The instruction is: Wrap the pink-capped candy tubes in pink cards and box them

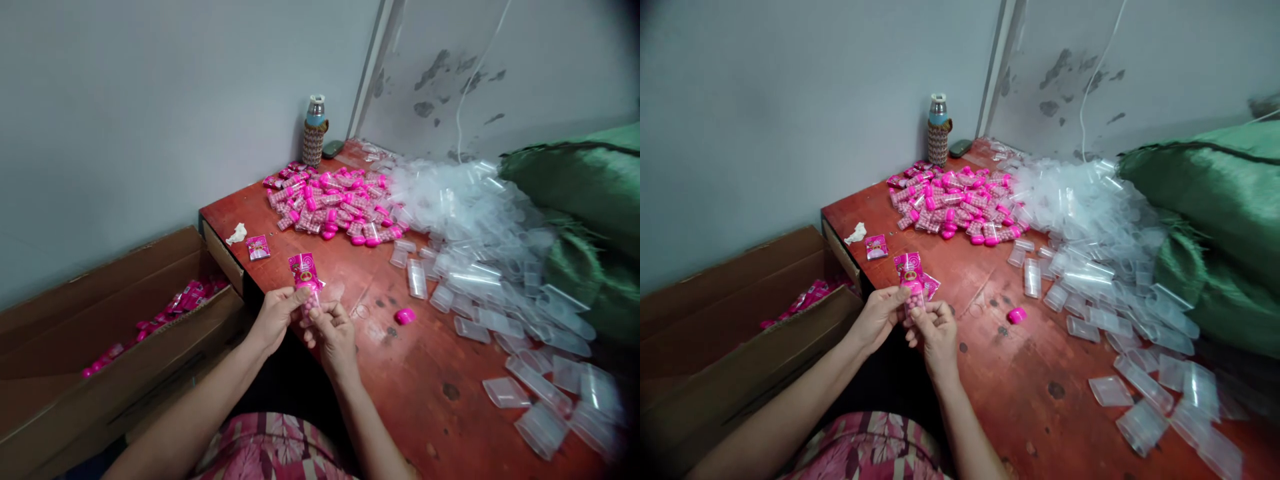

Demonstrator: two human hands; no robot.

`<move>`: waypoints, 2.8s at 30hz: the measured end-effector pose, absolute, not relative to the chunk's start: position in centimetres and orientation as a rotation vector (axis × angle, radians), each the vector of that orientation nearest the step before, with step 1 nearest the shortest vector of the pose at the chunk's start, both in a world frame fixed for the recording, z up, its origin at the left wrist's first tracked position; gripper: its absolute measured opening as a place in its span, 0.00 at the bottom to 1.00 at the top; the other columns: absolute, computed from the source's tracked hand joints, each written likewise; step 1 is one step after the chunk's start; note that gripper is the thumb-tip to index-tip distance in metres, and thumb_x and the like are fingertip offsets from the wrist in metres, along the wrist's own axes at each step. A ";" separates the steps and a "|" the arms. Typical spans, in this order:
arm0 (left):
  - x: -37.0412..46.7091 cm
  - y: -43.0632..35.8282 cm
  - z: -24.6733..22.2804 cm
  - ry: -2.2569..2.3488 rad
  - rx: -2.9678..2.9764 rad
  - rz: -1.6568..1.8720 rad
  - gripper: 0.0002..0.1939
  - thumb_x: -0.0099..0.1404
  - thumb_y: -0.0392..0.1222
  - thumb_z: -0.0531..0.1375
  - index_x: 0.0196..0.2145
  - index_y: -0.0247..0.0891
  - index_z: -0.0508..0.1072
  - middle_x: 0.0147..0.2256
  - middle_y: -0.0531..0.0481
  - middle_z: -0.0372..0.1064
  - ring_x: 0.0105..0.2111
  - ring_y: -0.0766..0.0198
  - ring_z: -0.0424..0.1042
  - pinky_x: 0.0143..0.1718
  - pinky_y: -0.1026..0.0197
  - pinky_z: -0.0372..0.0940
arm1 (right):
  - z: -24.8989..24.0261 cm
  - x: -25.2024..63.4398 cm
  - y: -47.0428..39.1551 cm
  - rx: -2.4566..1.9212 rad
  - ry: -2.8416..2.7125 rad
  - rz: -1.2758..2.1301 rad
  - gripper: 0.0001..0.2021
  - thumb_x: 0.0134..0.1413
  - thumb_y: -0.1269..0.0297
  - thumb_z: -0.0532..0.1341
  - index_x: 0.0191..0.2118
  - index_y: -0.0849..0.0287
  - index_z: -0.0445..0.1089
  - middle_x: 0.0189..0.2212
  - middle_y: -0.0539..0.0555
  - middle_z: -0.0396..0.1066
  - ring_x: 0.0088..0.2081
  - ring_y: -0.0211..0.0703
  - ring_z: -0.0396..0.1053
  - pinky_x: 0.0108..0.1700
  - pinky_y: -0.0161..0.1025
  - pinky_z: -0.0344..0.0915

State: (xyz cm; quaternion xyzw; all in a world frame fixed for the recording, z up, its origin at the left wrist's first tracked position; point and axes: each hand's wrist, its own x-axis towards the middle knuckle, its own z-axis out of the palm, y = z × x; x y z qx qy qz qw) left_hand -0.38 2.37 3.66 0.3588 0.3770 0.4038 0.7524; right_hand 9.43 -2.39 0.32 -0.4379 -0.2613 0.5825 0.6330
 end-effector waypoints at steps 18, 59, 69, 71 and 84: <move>-0.3 2.1 3.8 0.829 0.674 0.877 0.11 0.51 0.42 0.63 0.23 0.27 0.72 0.19 0.50 0.66 0.17 0.71 0.63 0.18 0.67 0.59 | 0.3 9.2 -3.4 -1.039 -0.648 1.300 0.09 0.49 0.62 0.61 0.30 0.59 0.61 0.18 0.46 0.68 0.14 0.30 0.62 0.14 0.26 0.57; -3.1 5.2 -0.1 1.273 1.833 0.988 0.19 0.54 0.45 0.60 0.45 0.44 0.71 0.51 0.47 0.63 0.55 0.55 0.55 0.57 0.48 0.42 | 0.4 12.1 -2.2 -1.219 -0.651 1.313 0.11 0.48 0.58 0.61 0.28 0.60 0.63 0.23 0.51 0.71 0.20 0.33 0.66 0.21 0.29 0.61; -0.9 5.8 -3.4 1.307 2.188 0.886 0.12 0.60 0.41 0.54 0.40 0.46 0.73 0.47 0.50 0.68 0.55 0.55 0.54 0.56 0.42 0.38 | 0.5 13.3 -2.0 -1.381 -0.712 1.218 0.11 0.46 0.56 0.61 0.28 0.59 0.64 0.21 0.48 0.69 0.18 0.33 0.64 0.19 0.29 0.58; -0.7 5.3 -3.1 1.258 2.084 0.996 0.11 0.59 0.40 0.55 0.40 0.46 0.73 0.47 0.49 0.68 0.55 0.55 0.55 0.56 0.43 0.40 | 0.2 13.3 -1.2 -1.387 -0.725 1.147 0.12 0.45 0.57 0.62 0.33 0.59 0.65 0.24 0.49 0.70 0.23 0.35 0.67 0.21 0.30 0.61; -0.1 4.0 1.4 0.893 0.880 0.718 0.15 0.51 0.47 0.62 0.33 0.33 0.76 0.32 0.43 0.73 0.32 0.59 0.72 0.35 0.58 0.67 | 0.7 15.1 2.3 -1.194 -0.839 1.370 0.17 0.39 0.64 0.65 0.37 0.59 0.62 0.16 0.41 0.61 0.15 0.30 0.57 0.17 0.27 0.52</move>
